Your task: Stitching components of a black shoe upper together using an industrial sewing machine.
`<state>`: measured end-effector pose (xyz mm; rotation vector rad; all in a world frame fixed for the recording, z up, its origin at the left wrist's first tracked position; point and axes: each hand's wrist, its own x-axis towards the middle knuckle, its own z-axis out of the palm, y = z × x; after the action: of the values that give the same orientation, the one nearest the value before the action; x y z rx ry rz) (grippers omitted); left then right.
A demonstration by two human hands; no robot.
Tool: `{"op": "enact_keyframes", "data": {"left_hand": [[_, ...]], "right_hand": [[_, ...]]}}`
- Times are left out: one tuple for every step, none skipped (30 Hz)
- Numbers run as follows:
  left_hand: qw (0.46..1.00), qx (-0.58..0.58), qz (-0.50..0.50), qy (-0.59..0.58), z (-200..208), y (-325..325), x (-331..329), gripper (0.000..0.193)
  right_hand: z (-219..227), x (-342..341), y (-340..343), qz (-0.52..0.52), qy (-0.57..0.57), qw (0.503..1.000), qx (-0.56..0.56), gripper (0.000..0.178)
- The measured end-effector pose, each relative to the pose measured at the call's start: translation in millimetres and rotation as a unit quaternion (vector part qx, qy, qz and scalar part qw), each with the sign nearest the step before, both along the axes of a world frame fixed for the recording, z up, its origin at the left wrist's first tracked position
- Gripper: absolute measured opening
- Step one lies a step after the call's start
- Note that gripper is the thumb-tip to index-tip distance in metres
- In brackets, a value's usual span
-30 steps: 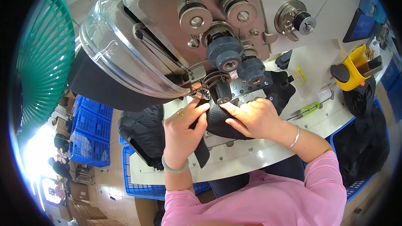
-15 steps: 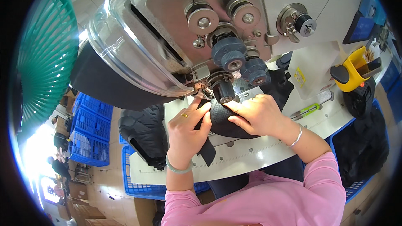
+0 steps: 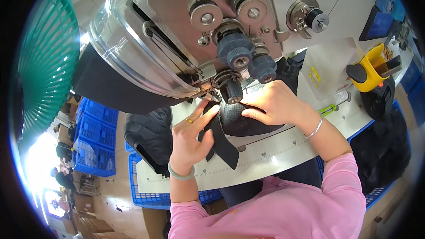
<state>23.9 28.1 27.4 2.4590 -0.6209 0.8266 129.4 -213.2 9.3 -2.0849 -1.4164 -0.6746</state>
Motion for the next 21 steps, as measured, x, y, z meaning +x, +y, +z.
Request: {"op": "enact_keyframes", "data": {"left_hand": [[0.998, -0.036, -0.040, 0.014, -0.1, 5.2, 0.2, 0.053], [0.998, -0.036, -0.039, 0.014, -1.3, 7.9, -0.3, 0.053], [0.999, -0.015, -0.031, 0.024, -2.5, 10.2, -1.2, 0.053], [0.999, 0.009, -0.023, 0.037, -4.0, 10.9, -2.3, 0.053], [0.999, 0.005, -0.022, 0.032, -5.4, 10.7, -3.7, 0.053], [0.999, 0.053, -0.006, 0.011, -6.9, 9.4, -5.4, 0.053], [0.994, 0.105, 0.012, 0.000, -7.8, 8.1, -6.9, 0.054], [0.995, 0.100, 0.012, -0.011, -8.2, 6.9, -7.7, 0.054], [0.992, 0.124, 0.023, -0.021, -8.4, 5.7, -8.4, 0.054], [0.988, 0.149, 0.037, -0.023, -8.6, 4.4, -8.9, 0.055], [0.988, 0.148, 0.035, -0.031, -8.9, 2.8, -8.7, 0.055], [0.987, 0.148, 0.040, -0.048, -9.6, 0.9, -8.3, 0.054], [0.986, 0.147, 0.045, -0.065, -10.5, -0.9, -8.0, 0.052], [0.986, 0.147, 0.045, -0.066, -11.5, -2.6, -8.5, 0.052], [0.984, 0.156, 0.054, -0.067, -12.5, -4.3, -9.2, 0.051], [0.982, 0.167, 0.062, -0.063, -13.4, -5.7, -9.9, 0.050], [0.982, 0.164, 0.062, -0.071, -14.3, -7.2, -10.4, 0.050], [0.981, 0.169, 0.072, -0.069, -15.2, -8.8, -11.0, 0.048], [0.979, 0.178, 0.084, -0.059, -15.9, -10.4, -11.2, 0.047], [0.979, 0.173, 0.082, -0.067, -16.1, -11.8, -11.4, 0.047], [0.978, 0.175, 0.087, -0.073, -16.1, -13.2, -11.7, 0.047]], "right_hand": [[2.2, 0.9, -0.5, 0.005, 0.006, 1.000, -0.009, 0.028], [4.4, 1.5, -0.9, 0.002, 0.013, 1.000, -0.021, 0.028], [6.7, 1.8, -1.4, 0.009, 0.013, 1.000, -0.017, 0.028], [9.2, 2.4, -2.4, 0.014, 0.009, 1.000, 0.000, 0.028], [11.8, 3.4, -3.2, 0.026, 0.011, 0.999, 0.028, 0.028], [14.1, 5.0, -3.8, 0.020, 0.006, 1.000, 0.015, 0.028], [16.4, 7.0, -4.5, 0.020, 0.019, 1.000, -0.012, 0.028], [18.1, 8.9, -5.3, 0.013, 0.037, 0.999, -0.036, 0.028], [18.3, 8.7, -6.1, 0.012, 0.044, 0.998, -0.050, 0.030], [17.8, 9.3, -6.3, 0.020, 0.041, 0.998, -0.048, 0.030], [17.1, 10.1, -6.6, 0.015, 0.033, 0.998, -0.042, 0.036], [15.6, 10.7, -7.2, 0.009, 0.025, 0.999, -0.036, 0.044], [13.2, 10.2, -7.9, 0.009, 0.024, 0.999, -0.036, 0.044], [9.7, 8.3, -8.5, 0.003, -0.032, 0.999, -0.043, 0.041], [5.8, 6.2, -8.8, -0.006, -0.096, 0.994, -0.050, 0.038], [1.2, 4.3, -7.7, -0.003, -0.090, 0.995, -0.049, 0.038], [-3.8, 2.7, -5.3, 0.040, -0.100, 0.994, -0.031, 0.045], [-8.8, 0.7, -3.3, 0.086, -0.101, 0.991, 0.007, 0.052], [-15.0, -3.8, -1.1, 0.086, -0.097, 0.992, 0.005, 0.058], [-20.2, -5.3, 3.1, 0.083, -0.097, 0.992, -0.015, 0.058], [-25.5, -6.2, 9.2, 0.073, -0.136, 0.988, 0.021, 0.056]]}}
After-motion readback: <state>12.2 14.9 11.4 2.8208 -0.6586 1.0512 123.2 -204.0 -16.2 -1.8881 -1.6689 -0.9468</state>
